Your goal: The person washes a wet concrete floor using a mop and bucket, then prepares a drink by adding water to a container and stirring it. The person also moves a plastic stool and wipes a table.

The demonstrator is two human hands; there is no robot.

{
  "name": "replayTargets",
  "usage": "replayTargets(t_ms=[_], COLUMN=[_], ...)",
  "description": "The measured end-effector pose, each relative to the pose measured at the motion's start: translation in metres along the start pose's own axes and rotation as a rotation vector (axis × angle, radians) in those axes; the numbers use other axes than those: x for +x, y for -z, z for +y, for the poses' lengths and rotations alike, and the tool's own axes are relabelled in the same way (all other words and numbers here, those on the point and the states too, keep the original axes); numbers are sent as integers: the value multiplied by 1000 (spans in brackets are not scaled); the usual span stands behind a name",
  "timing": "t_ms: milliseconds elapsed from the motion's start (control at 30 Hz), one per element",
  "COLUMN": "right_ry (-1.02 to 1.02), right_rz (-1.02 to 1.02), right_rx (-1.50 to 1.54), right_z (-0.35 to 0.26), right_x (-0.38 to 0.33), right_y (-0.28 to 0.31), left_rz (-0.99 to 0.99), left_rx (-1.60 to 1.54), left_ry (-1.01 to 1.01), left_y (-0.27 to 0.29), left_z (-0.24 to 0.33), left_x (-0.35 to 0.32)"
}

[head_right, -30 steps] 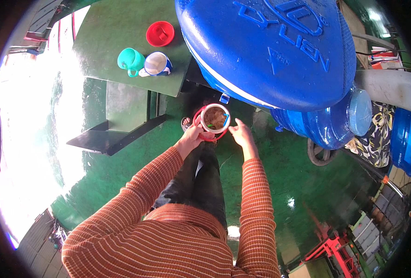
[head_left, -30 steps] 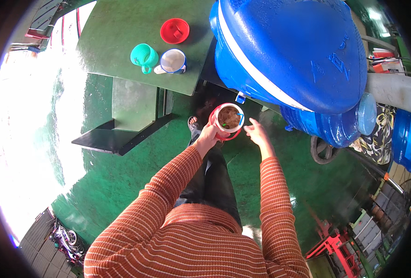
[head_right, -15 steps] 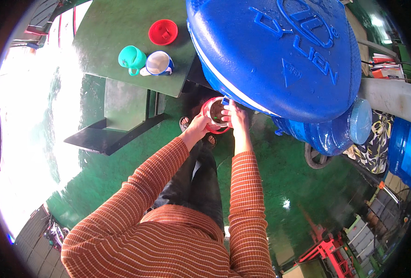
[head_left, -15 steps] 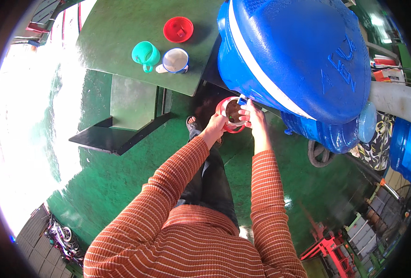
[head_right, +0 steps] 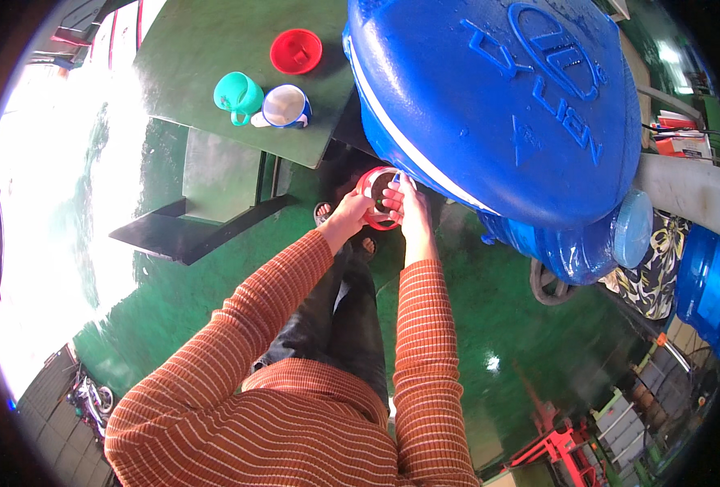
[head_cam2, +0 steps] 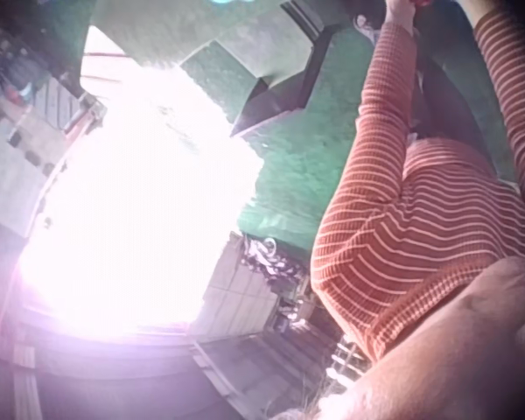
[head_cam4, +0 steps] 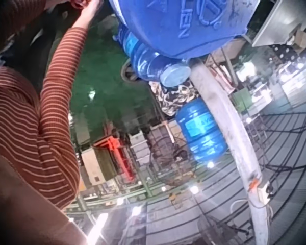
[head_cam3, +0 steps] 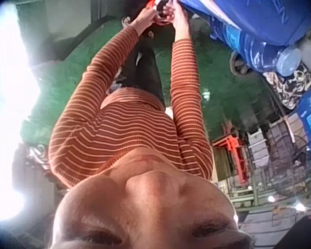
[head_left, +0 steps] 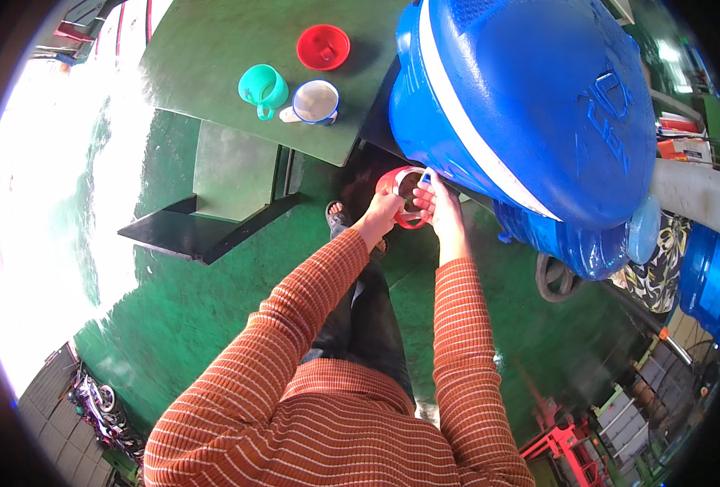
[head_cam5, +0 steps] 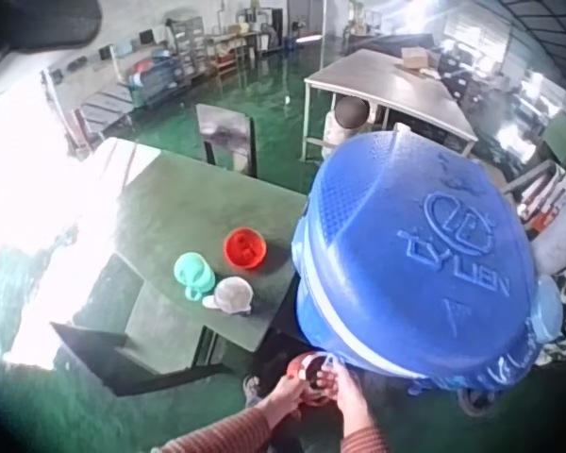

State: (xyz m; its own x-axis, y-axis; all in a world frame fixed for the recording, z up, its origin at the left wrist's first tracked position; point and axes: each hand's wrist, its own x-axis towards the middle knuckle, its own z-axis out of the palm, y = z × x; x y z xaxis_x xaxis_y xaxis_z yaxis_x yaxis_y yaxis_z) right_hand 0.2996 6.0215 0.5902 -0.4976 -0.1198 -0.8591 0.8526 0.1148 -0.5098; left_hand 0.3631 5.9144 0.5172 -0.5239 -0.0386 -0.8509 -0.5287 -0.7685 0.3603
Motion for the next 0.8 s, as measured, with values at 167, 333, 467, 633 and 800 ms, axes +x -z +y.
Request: replayTargets(t_ms=[167,333,467,633,800], right_ry=[-34,-105,-96,23,24], right_rz=[-18,-7,-34,63,84], right_rx=[26,91,169,87,122], right_z=[0,1,16,39,45], right_x=[5,11,20,23,20], right_y=[3,5,12,-1,-2], left_rz=[26,-23,-20,-59,-52], left_rx=[12,-20,-32,-25,-27], left_ry=[12,-44,-50,-6,13], left_y=[-20,-17,-6,2,-2], left_z=[21,21,11,15,24], left_x=[-16,-22,-3,1,-13])
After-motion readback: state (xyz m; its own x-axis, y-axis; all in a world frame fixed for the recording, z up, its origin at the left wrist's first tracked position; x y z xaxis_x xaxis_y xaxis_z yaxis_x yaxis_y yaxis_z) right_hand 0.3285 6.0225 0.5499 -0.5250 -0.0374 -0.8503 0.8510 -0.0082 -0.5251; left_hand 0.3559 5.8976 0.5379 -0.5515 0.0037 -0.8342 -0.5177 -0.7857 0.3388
